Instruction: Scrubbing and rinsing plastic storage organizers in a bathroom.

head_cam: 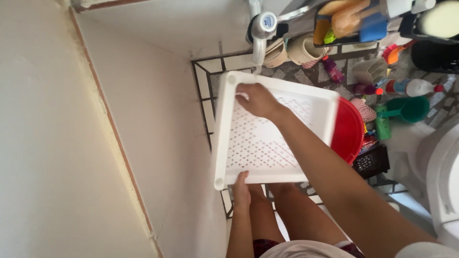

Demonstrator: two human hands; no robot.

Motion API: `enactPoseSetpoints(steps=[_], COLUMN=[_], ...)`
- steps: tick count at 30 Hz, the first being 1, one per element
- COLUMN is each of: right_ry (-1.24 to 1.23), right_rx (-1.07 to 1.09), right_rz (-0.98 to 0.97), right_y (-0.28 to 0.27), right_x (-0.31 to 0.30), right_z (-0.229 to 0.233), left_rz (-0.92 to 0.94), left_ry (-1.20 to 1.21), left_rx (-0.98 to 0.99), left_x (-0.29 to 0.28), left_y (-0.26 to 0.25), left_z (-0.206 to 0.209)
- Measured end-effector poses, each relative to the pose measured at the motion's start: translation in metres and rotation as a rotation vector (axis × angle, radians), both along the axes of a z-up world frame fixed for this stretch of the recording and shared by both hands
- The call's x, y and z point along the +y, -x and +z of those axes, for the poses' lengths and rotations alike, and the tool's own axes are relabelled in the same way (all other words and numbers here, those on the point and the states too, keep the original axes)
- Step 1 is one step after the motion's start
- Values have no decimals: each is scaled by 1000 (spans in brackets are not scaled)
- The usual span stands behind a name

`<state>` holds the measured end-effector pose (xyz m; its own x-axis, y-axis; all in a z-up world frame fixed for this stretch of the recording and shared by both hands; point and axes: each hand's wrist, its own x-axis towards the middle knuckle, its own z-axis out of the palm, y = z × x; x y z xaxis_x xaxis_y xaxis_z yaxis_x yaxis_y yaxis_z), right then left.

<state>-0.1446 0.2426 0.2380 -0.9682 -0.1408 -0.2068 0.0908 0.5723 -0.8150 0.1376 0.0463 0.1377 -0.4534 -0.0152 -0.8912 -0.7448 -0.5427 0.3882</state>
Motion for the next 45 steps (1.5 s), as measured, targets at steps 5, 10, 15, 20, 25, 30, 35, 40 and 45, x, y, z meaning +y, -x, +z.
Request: enactPoseSetpoints(steps=[5, 10, 15, 20, 25, 30, 35, 40, 45], right_ry=[159, 360, -409, -215, -30, -297, -277, -366, -371], right_rx=[-123, -284, -67, -301, -415, -151, 36, 8, 96], right_rz=[32, -109, -574, -631, -378, -230, -71, 25, 84], right_y=[3, -25, -89, -104, -76, -34, 5, 10, 2], right_x=[-5, 32, 109, 155, 139, 112, 76, 71, 80], right_z=[-10, -60, -102, -84, -69, -2, 29, 30, 27], left_rz=[160, 251, 363, 468, 477, 345, -511, -813, -553], left_ry=[28, 59, -86, -251, -305, -490, -447, 131, 524], left_rx=[-40, -70, -134, -90, -145, -278, -348, 292, 955], left_x=[-2, -4, 0, -9, 6, 30, 39, 44, 65], left_y=[17, -9, -31, -60, -69, -75, -13, 121, 246], left_z=[41, 26, 26, 16, 4, -26, -33, 5, 106])
